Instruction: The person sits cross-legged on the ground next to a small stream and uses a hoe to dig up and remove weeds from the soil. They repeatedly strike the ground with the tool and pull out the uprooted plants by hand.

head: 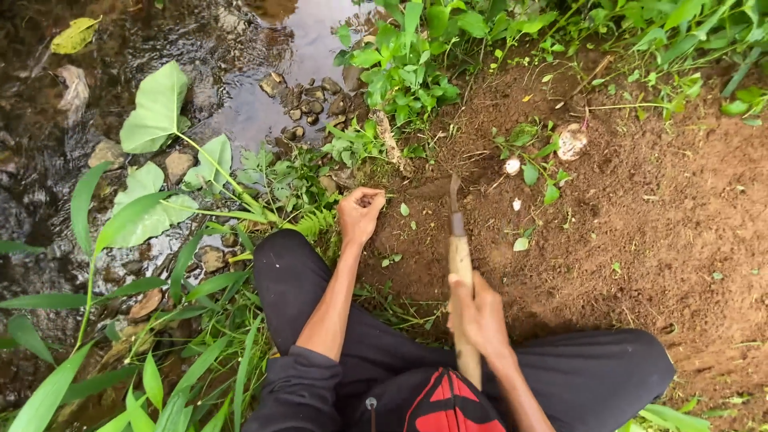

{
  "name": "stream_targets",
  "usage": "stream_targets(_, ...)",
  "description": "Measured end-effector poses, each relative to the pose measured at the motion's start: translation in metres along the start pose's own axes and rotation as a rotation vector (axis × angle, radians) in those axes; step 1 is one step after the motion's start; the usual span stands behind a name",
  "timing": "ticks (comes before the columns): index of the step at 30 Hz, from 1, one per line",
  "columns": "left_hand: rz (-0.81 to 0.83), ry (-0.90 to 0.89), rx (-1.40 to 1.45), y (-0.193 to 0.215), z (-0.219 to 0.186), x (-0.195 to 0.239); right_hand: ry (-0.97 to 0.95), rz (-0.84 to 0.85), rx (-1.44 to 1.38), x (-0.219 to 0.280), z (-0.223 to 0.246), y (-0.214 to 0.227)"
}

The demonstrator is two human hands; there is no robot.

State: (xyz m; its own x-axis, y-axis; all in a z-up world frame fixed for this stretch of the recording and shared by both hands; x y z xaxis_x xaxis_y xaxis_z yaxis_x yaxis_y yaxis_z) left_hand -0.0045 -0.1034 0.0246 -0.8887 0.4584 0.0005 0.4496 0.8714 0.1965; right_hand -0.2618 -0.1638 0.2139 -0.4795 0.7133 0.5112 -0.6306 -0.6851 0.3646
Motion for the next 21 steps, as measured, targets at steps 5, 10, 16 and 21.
stream_targets(5,0.016,-0.016,-0.066,0.009,-0.012,0.000,0.161,-0.112,-0.078,0.017,0.029,0.013)
stream_targets(10,0.023,-0.003,-0.070,0.007,-0.026,-0.003,0.086,-0.018,-0.103,-0.003,-0.024,-0.008)
stream_targets(16,0.166,-0.054,-0.136,0.016,-0.050,-0.002,0.172,0.039,-0.095,0.009,0.008,0.008)
stream_targets(21,0.163,-0.089,-0.195,0.016,-0.038,-0.006,0.396,-0.079,-0.159,-0.012,-0.033,0.016)
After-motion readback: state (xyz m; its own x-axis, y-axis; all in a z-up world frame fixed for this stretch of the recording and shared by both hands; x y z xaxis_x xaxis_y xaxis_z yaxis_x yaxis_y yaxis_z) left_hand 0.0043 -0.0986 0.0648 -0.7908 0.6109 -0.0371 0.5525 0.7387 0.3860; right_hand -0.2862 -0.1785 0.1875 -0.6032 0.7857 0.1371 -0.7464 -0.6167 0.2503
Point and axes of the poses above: each hand's wrist, its own x-axis away from the middle knuckle, its own y-axis out of the back of the hand, z = x × y, the point moved 4 cm from there along -x, towards the middle knuckle, and after that the axes turned 9 degrees about -x, right-handed, at the moved point
